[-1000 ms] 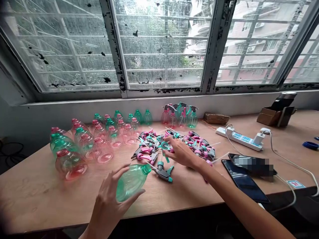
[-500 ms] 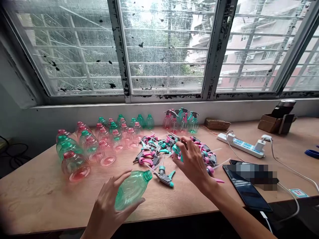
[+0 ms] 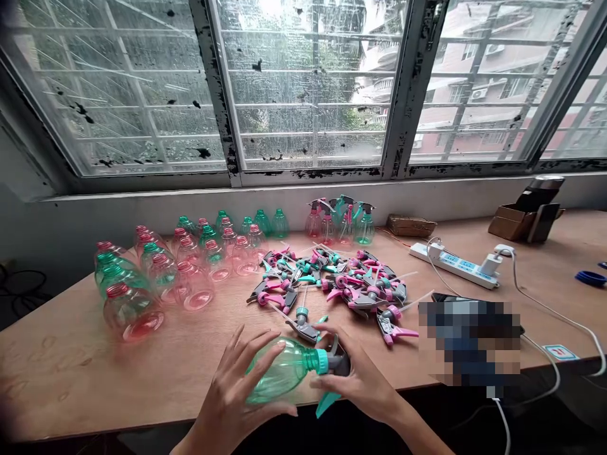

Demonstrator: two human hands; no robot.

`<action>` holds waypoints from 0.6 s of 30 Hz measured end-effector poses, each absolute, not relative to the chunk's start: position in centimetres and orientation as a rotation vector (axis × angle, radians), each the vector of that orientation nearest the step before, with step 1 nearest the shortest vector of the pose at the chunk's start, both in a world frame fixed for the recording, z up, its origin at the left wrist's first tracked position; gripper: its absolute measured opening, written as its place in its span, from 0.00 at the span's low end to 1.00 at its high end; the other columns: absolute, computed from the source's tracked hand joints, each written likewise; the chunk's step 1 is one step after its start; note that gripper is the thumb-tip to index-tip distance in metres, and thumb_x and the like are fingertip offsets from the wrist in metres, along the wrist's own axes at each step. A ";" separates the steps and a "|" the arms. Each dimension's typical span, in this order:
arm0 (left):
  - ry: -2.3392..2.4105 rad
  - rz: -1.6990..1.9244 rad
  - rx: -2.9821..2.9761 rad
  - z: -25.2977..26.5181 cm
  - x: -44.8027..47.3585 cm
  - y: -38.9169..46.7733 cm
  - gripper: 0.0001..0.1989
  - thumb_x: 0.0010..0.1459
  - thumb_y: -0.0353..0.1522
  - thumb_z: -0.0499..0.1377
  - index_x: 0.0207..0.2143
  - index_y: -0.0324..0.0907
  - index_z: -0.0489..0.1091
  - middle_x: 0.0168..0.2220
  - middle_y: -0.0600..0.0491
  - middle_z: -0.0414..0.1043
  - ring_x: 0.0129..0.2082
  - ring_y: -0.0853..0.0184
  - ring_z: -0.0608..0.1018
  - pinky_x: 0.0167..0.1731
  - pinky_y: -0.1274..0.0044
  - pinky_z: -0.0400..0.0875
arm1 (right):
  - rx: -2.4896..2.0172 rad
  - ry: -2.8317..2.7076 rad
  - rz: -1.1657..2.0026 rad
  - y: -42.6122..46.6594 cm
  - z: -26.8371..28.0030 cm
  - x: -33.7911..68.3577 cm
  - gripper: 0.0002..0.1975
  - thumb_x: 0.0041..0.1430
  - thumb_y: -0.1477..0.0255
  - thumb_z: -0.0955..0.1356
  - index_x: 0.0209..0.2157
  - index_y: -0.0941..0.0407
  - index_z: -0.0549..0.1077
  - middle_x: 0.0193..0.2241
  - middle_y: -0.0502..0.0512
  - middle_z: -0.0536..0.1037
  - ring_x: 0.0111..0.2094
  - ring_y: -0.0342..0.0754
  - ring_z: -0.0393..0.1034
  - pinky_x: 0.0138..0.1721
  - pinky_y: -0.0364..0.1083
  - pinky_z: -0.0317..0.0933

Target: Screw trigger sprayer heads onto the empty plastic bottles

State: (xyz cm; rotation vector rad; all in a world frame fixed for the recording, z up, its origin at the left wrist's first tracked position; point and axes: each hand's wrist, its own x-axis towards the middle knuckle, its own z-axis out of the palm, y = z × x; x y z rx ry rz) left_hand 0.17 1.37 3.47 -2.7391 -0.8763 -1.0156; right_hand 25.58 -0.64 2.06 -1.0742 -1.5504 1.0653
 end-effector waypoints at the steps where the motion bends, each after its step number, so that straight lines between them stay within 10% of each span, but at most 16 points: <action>1: -0.856 -1.056 -2.758 3.2 0.3 1.3 0.36 0.55 0.50 0.66 0.63 0.47 0.64 0.63 0.42 0.68 0.63 0.47 0.69 0.66 0.49 0.54 | -1.055 -1.529 1.131 -0.5 1.8 25.8 0.28 0.51 0.58 0.78 0.51 0.52 0.72 0.41 0.55 0.76 0.42 0.56 0.73 0.43 0.50 0.70; 5: -1.059 -1.574 -2.791 2.7 0.8 1.6 0.20 0.68 0.43 0.56 0.60 0.53 0.69 0.72 0.48 0.48 0.70 0.48 0.58 0.64 0.54 0.62 | -1.066 -1.446 1.224 0.0 1.0 26.4 0.20 0.52 0.57 0.77 0.40 0.54 0.75 0.31 0.50 0.74 0.32 0.50 0.71 0.33 0.46 0.68; 8: -1.548 -1.982 -2.736 2.5 0.4 2.8 0.24 0.69 0.42 0.54 0.65 0.51 0.61 0.71 0.45 0.51 0.70 0.51 0.61 0.62 0.58 0.68 | -1.066 -1.379 1.263 0.3 0.7 26.4 0.20 0.51 0.58 0.78 0.41 0.53 0.75 0.29 0.48 0.75 0.32 0.51 0.74 0.34 0.46 0.69; 11: -1.810 -1.738 -2.953 2.3 -0.4 3.9 0.33 0.65 0.52 0.54 0.66 0.44 0.62 0.66 0.39 0.63 0.68 0.47 0.64 0.64 0.53 0.61 | -1.064 -1.301 1.360 0.7 0.7 26.3 0.22 0.49 0.59 0.79 0.42 0.54 0.74 0.26 0.47 0.76 0.29 0.50 0.76 0.33 0.47 0.69; 18: -1.665 -1.586 -3.232 3.2 -1.0 3.5 0.32 0.58 0.47 0.66 0.63 0.54 0.66 0.70 0.47 0.57 0.70 0.48 0.59 0.67 0.55 0.57 | -0.961 -1.225 1.518 1.3 0.5 26.8 0.20 0.49 0.60 0.79 0.34 0.54 0.69 0.20 0.45 0.78 0.22 0.47 0.73 0.27 0.44 0.65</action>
